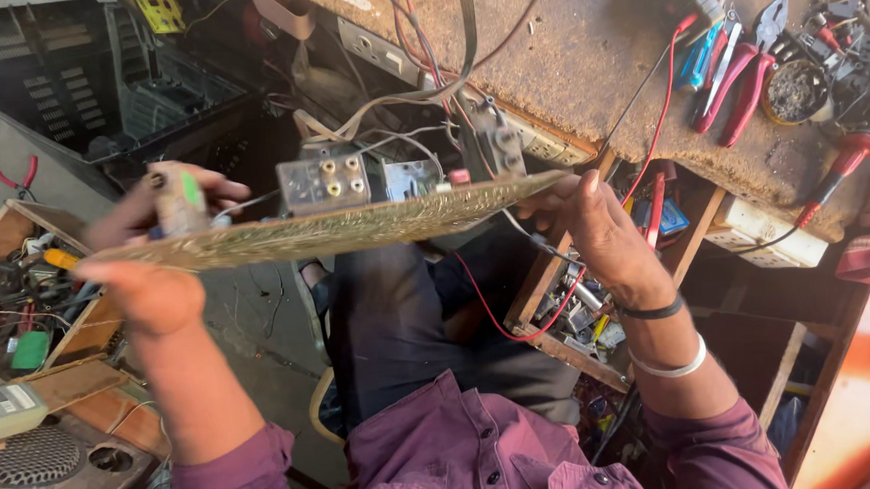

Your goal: The person works on a green circuit board, using a soldering iron to make connections and a multimeter to test components. They flip the board over to inspect the other side and continue adjusting wires and components.

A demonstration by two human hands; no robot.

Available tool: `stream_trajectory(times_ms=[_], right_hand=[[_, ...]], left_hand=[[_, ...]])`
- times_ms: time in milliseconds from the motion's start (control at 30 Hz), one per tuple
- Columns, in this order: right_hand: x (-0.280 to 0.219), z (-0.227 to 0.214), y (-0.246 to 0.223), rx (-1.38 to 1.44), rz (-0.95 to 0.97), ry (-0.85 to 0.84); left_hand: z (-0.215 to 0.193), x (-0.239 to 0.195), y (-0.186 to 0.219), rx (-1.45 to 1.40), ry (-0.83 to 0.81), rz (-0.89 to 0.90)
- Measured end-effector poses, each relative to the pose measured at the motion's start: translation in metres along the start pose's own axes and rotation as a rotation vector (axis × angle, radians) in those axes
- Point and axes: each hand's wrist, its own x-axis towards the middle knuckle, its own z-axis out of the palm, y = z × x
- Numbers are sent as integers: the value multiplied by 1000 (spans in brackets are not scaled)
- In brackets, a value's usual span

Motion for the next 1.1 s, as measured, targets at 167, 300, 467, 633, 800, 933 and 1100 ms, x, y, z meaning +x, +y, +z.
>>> stream_trajectory(times_ms=[167, 300, 467, 633, 800, 933, 1100], right_hand=[[7, 10, 20, 30, -316, -123], [26, 12, 52, 145, -65, -45], [34, 7, 89, -496, 127, -500], [35, 2, 104, -417, 223, -480], [42, -13, 99, 179, 203, -194], [40, -18, 89, 452, 363, 79], [31, -23, 60, 218, 177, 41]], left_hand=[[-8, 10, 66, 274, -54, 26], [0, 24, 96, 356, -139, 51], [17, 30, 114, 469, -226, 117], [26, 39, 119, 486, -309, 180], [40, 50, 123, 585, -391, 384], [60, 39, 136, 706, -343, 381], [82, 53, 134, 708, -448, 621]])
